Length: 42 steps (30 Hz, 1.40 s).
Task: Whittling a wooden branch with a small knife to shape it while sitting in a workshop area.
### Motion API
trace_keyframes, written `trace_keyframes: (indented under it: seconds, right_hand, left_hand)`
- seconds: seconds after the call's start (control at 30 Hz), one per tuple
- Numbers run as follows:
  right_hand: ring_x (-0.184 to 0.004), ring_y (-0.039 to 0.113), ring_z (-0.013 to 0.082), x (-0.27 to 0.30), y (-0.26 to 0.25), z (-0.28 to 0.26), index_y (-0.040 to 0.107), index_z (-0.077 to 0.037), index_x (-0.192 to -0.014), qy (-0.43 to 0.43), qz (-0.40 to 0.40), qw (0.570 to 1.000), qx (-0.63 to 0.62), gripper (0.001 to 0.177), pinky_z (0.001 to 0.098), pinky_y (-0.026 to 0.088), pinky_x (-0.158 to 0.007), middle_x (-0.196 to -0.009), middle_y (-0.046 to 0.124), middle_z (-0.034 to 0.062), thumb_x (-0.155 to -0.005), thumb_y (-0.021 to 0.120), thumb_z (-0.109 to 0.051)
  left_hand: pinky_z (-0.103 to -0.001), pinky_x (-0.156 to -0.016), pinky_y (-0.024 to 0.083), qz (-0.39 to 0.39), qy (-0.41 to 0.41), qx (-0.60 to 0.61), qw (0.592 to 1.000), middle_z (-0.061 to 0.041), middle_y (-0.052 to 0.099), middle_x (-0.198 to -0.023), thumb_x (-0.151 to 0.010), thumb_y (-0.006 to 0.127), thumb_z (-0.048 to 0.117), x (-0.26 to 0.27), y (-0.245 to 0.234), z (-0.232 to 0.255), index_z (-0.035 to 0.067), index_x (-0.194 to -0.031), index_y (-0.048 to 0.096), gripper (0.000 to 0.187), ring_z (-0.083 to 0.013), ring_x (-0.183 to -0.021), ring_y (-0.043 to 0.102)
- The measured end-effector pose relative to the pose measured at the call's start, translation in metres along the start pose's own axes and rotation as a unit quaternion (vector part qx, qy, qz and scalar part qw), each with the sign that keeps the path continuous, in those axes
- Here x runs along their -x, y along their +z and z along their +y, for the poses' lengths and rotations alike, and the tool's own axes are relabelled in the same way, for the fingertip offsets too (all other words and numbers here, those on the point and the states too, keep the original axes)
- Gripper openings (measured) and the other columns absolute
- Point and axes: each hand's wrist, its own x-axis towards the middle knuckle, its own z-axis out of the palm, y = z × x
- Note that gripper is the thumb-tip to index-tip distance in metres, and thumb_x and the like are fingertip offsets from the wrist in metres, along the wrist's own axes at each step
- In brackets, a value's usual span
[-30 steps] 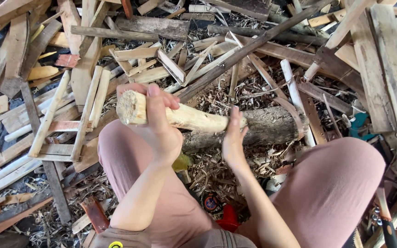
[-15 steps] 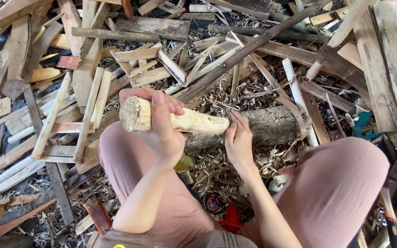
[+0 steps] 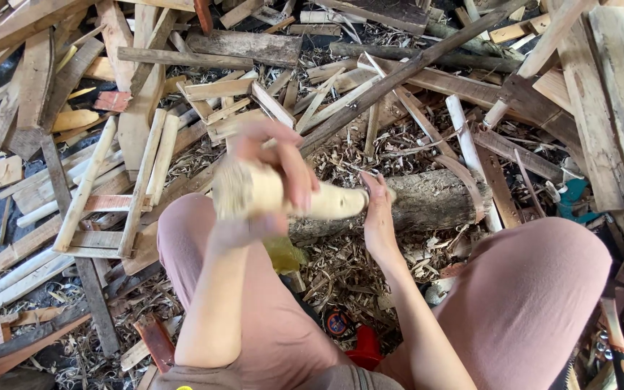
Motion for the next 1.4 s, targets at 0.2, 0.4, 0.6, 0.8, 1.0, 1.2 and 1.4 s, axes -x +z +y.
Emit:
trace_keyframes:
  seconds: [0.2,0.4,0.6,0.8,1.0,1.2,1.4]
  right_hand:
    - [-0.146,0.01,0.0571,-0.013,-0.008,0.025,0.054,-0.008,-0.142,0.017,-0.028,0.999,-0.015,0.095,0.0705,0.006,-0.116,-0.154,0.024,0.0363,-0.097,-0.01,-0.062]
    - [-0.132,0.046,0.0462,-0.031,0.004,0.079,0.072,-0.012,-0.114,-0.097,0.035,0.995,-0.015,0.084,0.0555,0.018,-0.119,-0.123,0.062,0.0238,-0.106,-0.001,-0.052]
    - [-0.099,0.059,0.0265,-0.018,0.048,0.031,0.067,-0.016,-0.109,-0.232,0.082,0.968,-0.049,0.078,0.0431,0.041,-0.1,-0.095,0.064,0.0101,-0.101,-0.002,-0.052]
    - [-0.098,0.062,0.0261,-0.055,0.038,0.102,0.066,-0.013,-0.113,-0.286,0.127,0.95,-0.016,0.077,0.0439,0.04,-0.103,-0.095,0.065,0.0095,-0.101,-0.002,-0.048]
    - [-0.108,0.063,0.0339,-0.067,0.007,0.126,0.067,-0.01,-0.107,-0.246,0.106,0.961,0.065,0.068,0.0498,0.032,-0.112,-0.1,0.07,0.0148,-0.106,0.006,-0.042]
    - [-0.135,0.048,0.0394,-0.071,-0.018,0.099,0.064,0.0,-0.13,-0.105,-0.042,0.994,-0.008,0.047,0.0561,0.02,-0.12,-0.133,0.063,0.0228,-0.09,0.039,0.003]
    - [-0.125,0.056,0.0447,-0.053,-0.027,0.04,0.062,0.001,-0.132,-0.097,-0.061,0.986,0.125,0.044,0.0592,0.035,-0.113,-0.131,0.062,0.0276,-0.094,0.041,0.011]
  left_hand:
    - [-0.024,-0.065,0.053,-0.075,-0.066,0.043,0.994,-0.01,0.074,-0.095,-0.078,0.088,0.02,0.003,0.024,0.017,0.004,-0.122,0.067,0.051,-0.0206,-0.089,0.071]
    - [-0.033,-0.058,0.059,0.061,-0.007,-0.022,0.998,-0.008,0.066,-0.061,-0.082,0.079,0.012,0.027,-0.01,-0.006,-0.004,-0.088,0.06,0.026,-0.0231,-0.055,0.068]
    - [-0.028,-0.046,0.053,0.3,0.1,-0.166,0.934,0.002,0.048,-0.051,-0.097,0.064,0.022,0.018,0.006,-0.031,0.006,-0.088,0.048,0.024,-0.0123,-0.04,0.053]
    - [-0.027,-0.057,0.056,0.49,0.102,-0.325,0.802,0.003,0.044,-0.06,-0.103,0.058,0.023,-0.003,0.031,-0.031,0.01,-0.098,0.044,0.02,-0.0084,-0.047,0.05]
    - [-0.026,-0.061,0.055,0.526,0.077,-0.326,0.781,0.005,0.044,-0.065,-0.106,0.057,0.024,-0.001,0.02,-0.028,0.011,-0.103,0.044,0.018,-0.0078,-0.052,0.05]
    - [-0.024,-0.062,0.055,0.557,0.047,-0.316,0.766,0.008,0.044,-0.066,-0.104,0.059,0.031,0.008,-0.009,-0.014,0.019,-0.097,0.046,0.019,-0.0053,-0.054,0.05]
    - [-0.026,-0.062,0.056,0.571,0.042,-0.306,0.76,0.006,0.044,-0.065,-0.103,0.06,0.028,0.013,-0.015,-0.01,0.018,-0.097,0.045,0.019,-0.0066,-0.054,0.05]
